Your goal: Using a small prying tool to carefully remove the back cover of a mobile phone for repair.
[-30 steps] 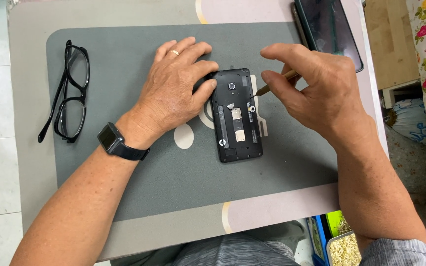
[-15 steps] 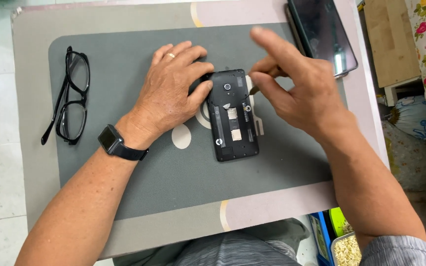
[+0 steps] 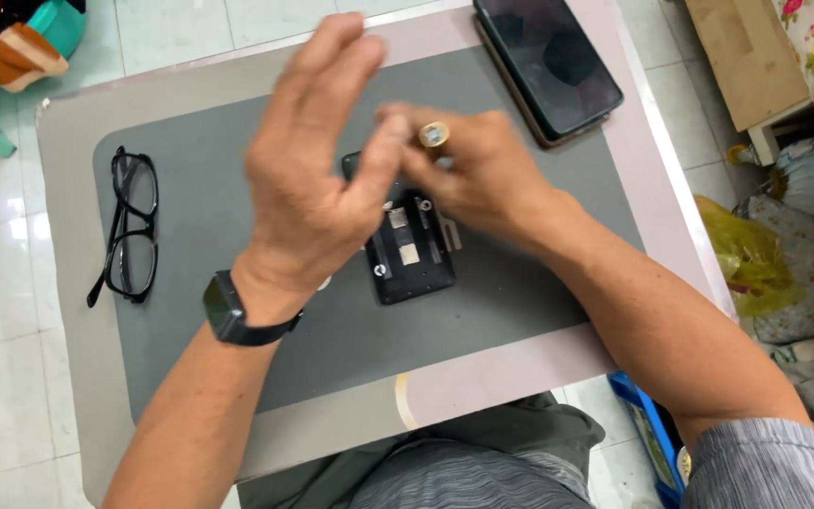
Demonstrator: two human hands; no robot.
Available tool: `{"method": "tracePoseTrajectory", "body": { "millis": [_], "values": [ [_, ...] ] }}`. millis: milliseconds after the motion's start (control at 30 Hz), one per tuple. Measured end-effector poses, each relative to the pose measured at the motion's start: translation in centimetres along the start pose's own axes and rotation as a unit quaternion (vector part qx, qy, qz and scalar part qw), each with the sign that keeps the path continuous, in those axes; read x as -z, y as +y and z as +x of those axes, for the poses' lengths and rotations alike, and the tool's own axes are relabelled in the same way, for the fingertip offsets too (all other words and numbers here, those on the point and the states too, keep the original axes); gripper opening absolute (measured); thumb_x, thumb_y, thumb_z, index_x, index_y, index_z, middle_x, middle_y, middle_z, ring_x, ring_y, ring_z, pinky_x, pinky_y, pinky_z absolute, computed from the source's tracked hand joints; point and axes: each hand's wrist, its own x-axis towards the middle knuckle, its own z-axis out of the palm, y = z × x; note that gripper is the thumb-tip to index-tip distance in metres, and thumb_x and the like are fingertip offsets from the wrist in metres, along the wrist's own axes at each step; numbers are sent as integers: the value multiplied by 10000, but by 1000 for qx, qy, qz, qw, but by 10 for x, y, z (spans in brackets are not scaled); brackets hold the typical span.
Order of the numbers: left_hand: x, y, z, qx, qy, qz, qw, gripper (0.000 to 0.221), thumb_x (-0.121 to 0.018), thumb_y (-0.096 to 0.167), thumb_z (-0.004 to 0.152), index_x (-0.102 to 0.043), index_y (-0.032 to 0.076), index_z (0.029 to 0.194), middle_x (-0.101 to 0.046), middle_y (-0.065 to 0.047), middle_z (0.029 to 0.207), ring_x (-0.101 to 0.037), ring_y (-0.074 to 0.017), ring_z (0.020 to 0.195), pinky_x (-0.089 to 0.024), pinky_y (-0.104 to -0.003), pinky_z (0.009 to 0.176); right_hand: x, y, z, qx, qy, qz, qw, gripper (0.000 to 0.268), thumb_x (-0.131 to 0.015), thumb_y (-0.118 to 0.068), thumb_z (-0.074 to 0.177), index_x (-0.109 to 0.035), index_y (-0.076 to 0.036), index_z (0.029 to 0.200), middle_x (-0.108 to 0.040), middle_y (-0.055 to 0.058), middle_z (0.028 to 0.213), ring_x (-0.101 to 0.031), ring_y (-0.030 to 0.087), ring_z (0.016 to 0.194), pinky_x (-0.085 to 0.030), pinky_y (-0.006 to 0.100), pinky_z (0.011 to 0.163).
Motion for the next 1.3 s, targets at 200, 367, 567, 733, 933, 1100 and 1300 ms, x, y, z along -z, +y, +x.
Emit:
{"method": "tracePoseTrajectory", "body": {
  "millis": [200, 367, 567, 733, 933, 1100, 1300],
  "values": [
    [-27, 8, 10, -118, -76, 48, 989, 198, -557, 120, 1102, -672, 14, 1222, -748, -99, 1166, -728, -296, 1063, -528, -451, 937, 5, 12, 2, 39, -45, -47, 997, 150, -598, -185, 1021, -612, -60, 1102, -675, 83, 887, -617, 253, 664, -469, 400, 607],
    [-21, 9, 12, -114, -103, 126, 980, 190, -554, 159, 1128, -650, 57, 1257, -776, -69, 1006, -739, -268, 1018, -524, -473, 942, 8, 13, 8, 33, -77, -29, 996, 217, -613, -189, 958, -531, -43, 820, -516, 102, 640, -443, 236, 535, -377, 401, 528],
    [-15, 10, 12, -40, -179, 91, 979, 251, -483, 45, 1103, -567, 53, 1340, -676, -55, 935, -612, -277, 800, -497, -423, 866, 10, 13, 11, 34, -105, 7, 994, 453, -613, -150, 954, -351, -72, 593, -338, 50, 488, -263, 186, 484, -273, 380, 497],
    [-11, 13, 10, -64, -151, 223, 961, 268, -703, 111, 1036, -629, 98, 1294, -733, -27, 955, -647, -250, 781, -502, -390, 777, 6, 18, 11, 66, -64, 2, 996, 530, -717, -134, 943, -303, -110, 613, -230, 3, 544, -165, 151, 586, -188, 371, 509],
    [-18, 8, -1, -60, -100, 289, 950, 209, -799, 138, 1004, -662, 123, 1162, -556, 30, 716, -454, -184, 552, -479, -317, 644, 26, -4, 16, -8, -123, 57, 991, 212, -630, -175, 859, -604, -122, 656, -435, -48, 534, -310, 76, 546, -314, 304, 520],
    [-18, 13, 2, -69, -118, 314, 940, 238, -815, 129, 993, -641, 139, 1155, -529, 43, 704, -449, -168, 563, -471, -315, 637, 25, 3, 17, -38, -134, 39, 990, 260, -701, -223, 892, -636, -108, 668, -350, -20, 519, -261, 124, 542, -276, 330, 502],
    [-15, 16, 3, -55, -143, 296, 943, 212, -748, 123, 998, -633, 149, 1175, -539, 20, 695, -456, -201, 553, -471, -336, 650, 35, -6, 20, -51, -150, 33, 987, 145, -664, -207, 809, -616, -131, 695, -420, -14, 544, -304, 134, 579, -310, 330, 537]
  ]
}}
